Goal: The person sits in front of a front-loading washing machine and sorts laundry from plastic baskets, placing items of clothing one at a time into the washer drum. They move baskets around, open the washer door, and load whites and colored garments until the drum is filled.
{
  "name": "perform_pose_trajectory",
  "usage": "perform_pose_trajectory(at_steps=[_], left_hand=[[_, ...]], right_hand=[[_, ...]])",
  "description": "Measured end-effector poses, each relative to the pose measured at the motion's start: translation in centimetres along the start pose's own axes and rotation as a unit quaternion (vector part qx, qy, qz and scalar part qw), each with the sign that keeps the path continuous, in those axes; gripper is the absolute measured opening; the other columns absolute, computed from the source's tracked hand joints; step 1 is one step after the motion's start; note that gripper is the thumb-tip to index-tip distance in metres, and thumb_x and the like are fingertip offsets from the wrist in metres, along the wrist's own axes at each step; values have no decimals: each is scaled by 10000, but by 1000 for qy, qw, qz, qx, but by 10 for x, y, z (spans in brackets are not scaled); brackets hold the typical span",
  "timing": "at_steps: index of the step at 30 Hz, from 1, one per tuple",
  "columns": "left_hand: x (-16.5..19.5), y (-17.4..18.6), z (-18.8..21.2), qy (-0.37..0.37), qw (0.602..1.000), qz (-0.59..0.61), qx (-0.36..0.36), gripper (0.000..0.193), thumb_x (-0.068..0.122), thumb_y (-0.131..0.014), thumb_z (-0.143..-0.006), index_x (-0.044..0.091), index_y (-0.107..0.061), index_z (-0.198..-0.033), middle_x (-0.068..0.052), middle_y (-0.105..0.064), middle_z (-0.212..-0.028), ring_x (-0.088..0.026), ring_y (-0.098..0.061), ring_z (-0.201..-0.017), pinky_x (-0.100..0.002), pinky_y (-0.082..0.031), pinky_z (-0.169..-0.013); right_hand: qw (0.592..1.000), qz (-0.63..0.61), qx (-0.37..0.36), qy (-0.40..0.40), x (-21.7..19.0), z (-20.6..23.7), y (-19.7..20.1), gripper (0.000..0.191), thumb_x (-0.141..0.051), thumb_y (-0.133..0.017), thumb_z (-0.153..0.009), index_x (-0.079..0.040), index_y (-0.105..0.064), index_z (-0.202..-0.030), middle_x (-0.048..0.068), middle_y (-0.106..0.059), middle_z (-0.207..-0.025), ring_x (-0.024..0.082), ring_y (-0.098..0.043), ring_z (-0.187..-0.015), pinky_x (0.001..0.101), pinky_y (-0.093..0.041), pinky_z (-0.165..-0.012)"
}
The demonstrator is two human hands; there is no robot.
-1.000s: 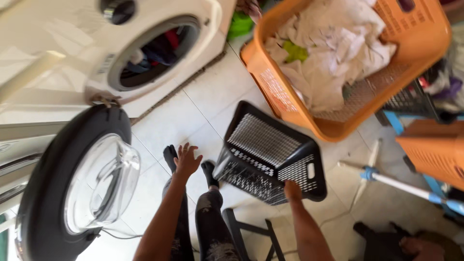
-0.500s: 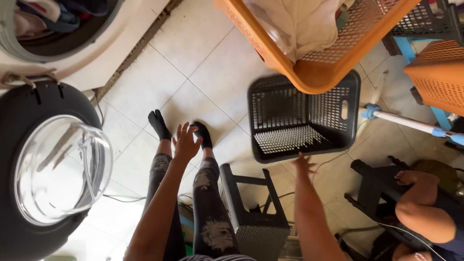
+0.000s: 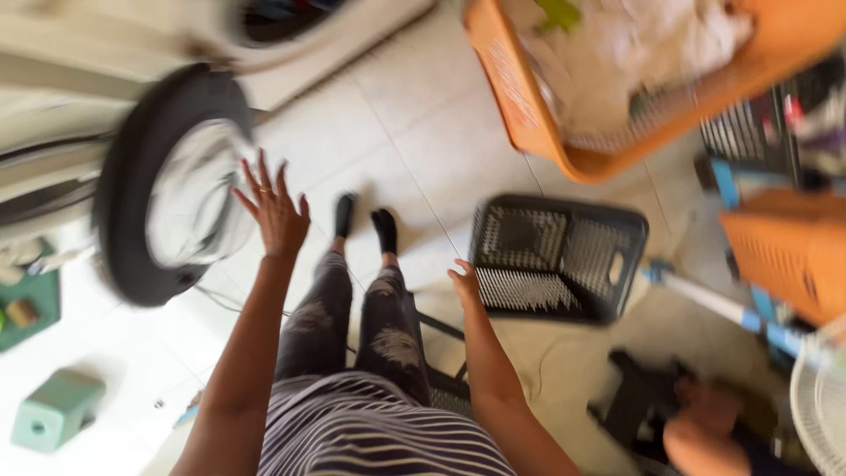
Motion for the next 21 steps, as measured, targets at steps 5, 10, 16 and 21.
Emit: perform_pose_trajectory(at_steps=[5,10,16,21], left_hand=[[-100,114,7,179,965,-97,166,1036,431,-818,-905,-8,-310,-1693,-262,-48,-1734,-481,32,-1562,-769,21,-1159],[-167,155,17,413,907,79,-9,1056,777,-755,-779,-20,-444,-1398,-272,-526,-1393,-436,-481,-1320,-643,-305,-1089],[-154,143,24,310,943,113,-33,608,453,-799,-801,10,-596,-1165,-231,-727,-1047,-408,-705,-987,-514,-530,-874],[-101,116,36,251,951,175,-39,495,184,-764,-724,1,-600,-1153,-249,-727,-1027,-425,-697,-971,-514,-558,-854]], right_hand=[[984,71,-4,161,-79,24,-11,446,-210,-790,-827,-95,-683,-1244,108,-690,-1255,239,-655,-1125,347,-523,-929],[968,89,-42,232,-160,44,-33,394,-205,-738,-897,-110,-660,-1272,76,-730,-1231,224,-728,-990,322,-558,-844],[941,57,-114,314,-226,89,-95,355,-127,-715,-902,-118,-677,-1255,54,-741,-1240,233,-751,-1065,335,-592,-849],[824,129,-262,486,-240,130,-145,692,-192,-836,-910,-106,-481,-1499,152,-488,-1535,300,-546,-1363,410,-541,-1043]])
Point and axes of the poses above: each hand's wrist, its own z-axis away from the middle knuckle, its own y-axis out of the back of the hand, x = y × z, the point moved 1 cm from there along -z, towards the middle knuckle
